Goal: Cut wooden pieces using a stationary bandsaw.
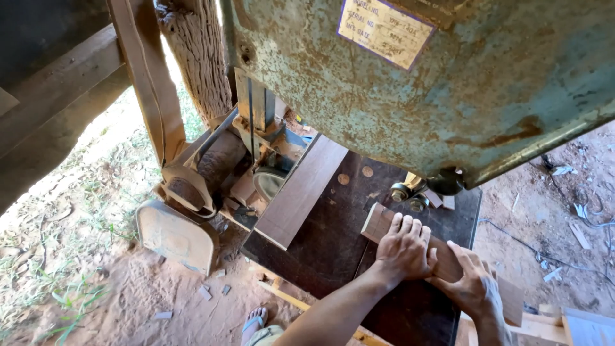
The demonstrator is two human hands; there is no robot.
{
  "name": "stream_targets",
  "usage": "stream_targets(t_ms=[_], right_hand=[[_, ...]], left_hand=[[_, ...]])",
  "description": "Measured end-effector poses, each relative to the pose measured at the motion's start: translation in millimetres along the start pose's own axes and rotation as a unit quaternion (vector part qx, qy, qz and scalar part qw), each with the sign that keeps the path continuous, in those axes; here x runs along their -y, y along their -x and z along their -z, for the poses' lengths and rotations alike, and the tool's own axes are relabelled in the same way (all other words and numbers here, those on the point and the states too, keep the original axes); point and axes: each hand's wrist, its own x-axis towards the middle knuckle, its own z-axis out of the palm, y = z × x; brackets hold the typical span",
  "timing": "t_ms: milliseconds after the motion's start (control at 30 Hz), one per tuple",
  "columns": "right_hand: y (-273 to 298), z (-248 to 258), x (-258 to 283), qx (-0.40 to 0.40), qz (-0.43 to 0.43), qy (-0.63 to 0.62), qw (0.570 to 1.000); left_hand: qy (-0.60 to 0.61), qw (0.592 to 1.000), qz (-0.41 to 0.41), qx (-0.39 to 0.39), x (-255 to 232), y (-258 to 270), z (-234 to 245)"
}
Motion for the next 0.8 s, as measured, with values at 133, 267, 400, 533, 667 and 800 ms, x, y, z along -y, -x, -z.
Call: stream_targets(t_ms=[133,267,400,533,667,800], right_hand=[[-3.8,-0.6,-1.1,-0.011,0.004,-0.001,1.000],[-6.1,-1.6,-2.8,-0.003,0.005,0.009,1.000],[-7.2,-0.9,-2.9,-0.009,0.008,0.006,1.000],[-11.3,-4.6,-9.1,-0.013,0.018,0.003,1.000],[-10.0,-5.4,-9.2,-0.020,0.024,0.002,0.999],[-11.1,-3.8,-7.9,-0.023,0.024,-0.006,0.999]], left_hand=[[-0.001,1.000,0.000,-0.009,0.6,-3.2,-1.0],[-0.011,1.000,0.001,-0.001,1.7,-3.7,-4.0],[-0.012,1.000,-0.002,-0.009,1.3,-5.1,-3.5],[-0.010,1.000,-0.004,-0.028,0.5,-9.0,-1.5],[-0.019,1.000,-0.003,-0.012,1.4,-7.7,-4.3],[-0.014,1.000,0.006,0.017,2.8,-8.8,-8.4]])
